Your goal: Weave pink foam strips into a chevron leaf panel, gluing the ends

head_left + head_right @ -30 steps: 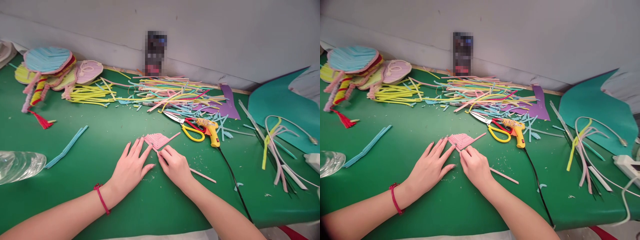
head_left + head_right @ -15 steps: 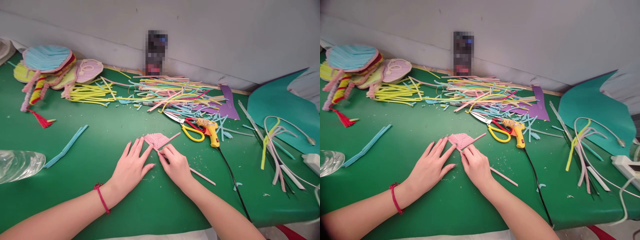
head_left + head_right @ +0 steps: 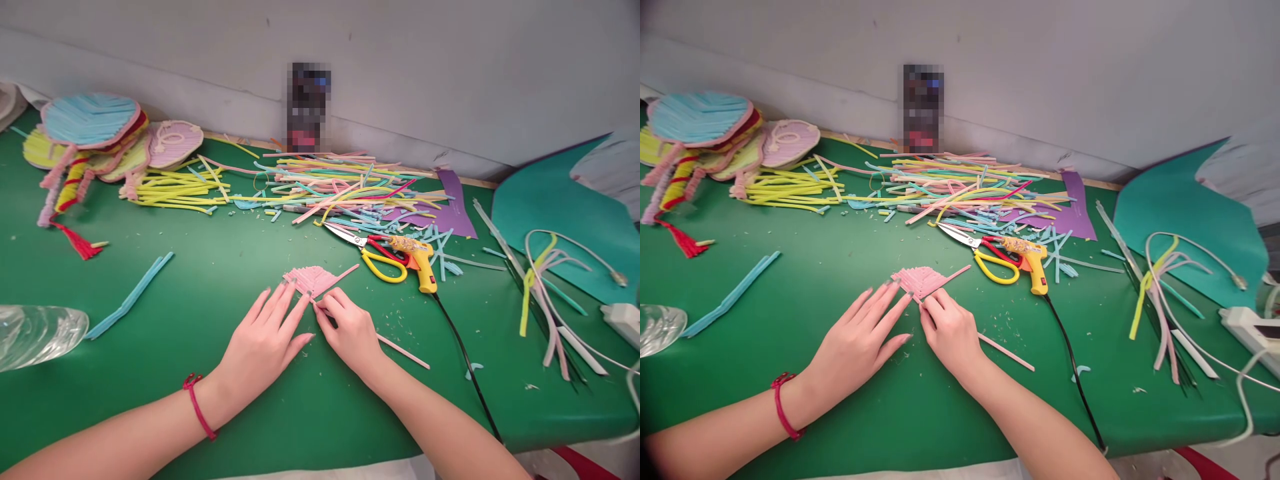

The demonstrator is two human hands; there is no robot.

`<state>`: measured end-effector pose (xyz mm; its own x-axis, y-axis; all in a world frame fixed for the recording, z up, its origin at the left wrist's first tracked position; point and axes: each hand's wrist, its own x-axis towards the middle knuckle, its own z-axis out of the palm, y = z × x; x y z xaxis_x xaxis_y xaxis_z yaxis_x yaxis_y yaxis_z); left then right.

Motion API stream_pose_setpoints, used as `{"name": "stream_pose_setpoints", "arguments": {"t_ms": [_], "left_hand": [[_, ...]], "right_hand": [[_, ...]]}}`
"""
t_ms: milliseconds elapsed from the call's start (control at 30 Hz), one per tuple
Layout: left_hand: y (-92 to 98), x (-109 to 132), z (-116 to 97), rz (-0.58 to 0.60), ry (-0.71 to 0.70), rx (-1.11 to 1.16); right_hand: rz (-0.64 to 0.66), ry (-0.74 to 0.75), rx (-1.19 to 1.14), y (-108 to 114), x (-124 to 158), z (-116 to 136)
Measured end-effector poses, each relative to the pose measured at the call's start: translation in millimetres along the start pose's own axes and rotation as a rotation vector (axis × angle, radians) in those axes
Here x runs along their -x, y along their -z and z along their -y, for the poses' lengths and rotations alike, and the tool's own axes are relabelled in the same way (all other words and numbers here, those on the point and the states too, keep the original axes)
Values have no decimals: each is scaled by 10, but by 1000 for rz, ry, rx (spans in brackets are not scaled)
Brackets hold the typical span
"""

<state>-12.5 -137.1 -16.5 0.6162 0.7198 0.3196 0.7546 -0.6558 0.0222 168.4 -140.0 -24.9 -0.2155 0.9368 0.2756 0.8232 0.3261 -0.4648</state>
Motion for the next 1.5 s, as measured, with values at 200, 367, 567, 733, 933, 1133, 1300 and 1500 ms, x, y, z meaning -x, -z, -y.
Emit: {"name": "stream_pose_setpoints", "arguments": {"t_ms": [200, 367, 567, 733, 933, 1133, 1300, 1500], "left_hand": [[-57, 2, 24, 87, 64, -8], [-96, -35, 26, 159, 123, 14], [-92, -67, 1, 187, 132, 19], [-96, -69, 2, 197, 120, 1], [-102, -66, 3, 178, 115, 0], [-104, -70, 1, 175, 115, 5], [-104, -67, -4, 165, 119, 4], [-108, -67, -4, 174, 122, -4]], "right_hand": [[15, -19, 2, 3, 0, 0], [8, -1, 14, 3, -3, 2], [-10, 8, 40, -5, 0, 3], [-17, 9, 42, -13, 3, -3], [-12, -48, -59, 11, 19, -4], [-45, -37, -68, 9, 27, 4], [-85, 10, -10, -10, 18, -1], [-100, 59, 29, -12, 19, -19]]}}
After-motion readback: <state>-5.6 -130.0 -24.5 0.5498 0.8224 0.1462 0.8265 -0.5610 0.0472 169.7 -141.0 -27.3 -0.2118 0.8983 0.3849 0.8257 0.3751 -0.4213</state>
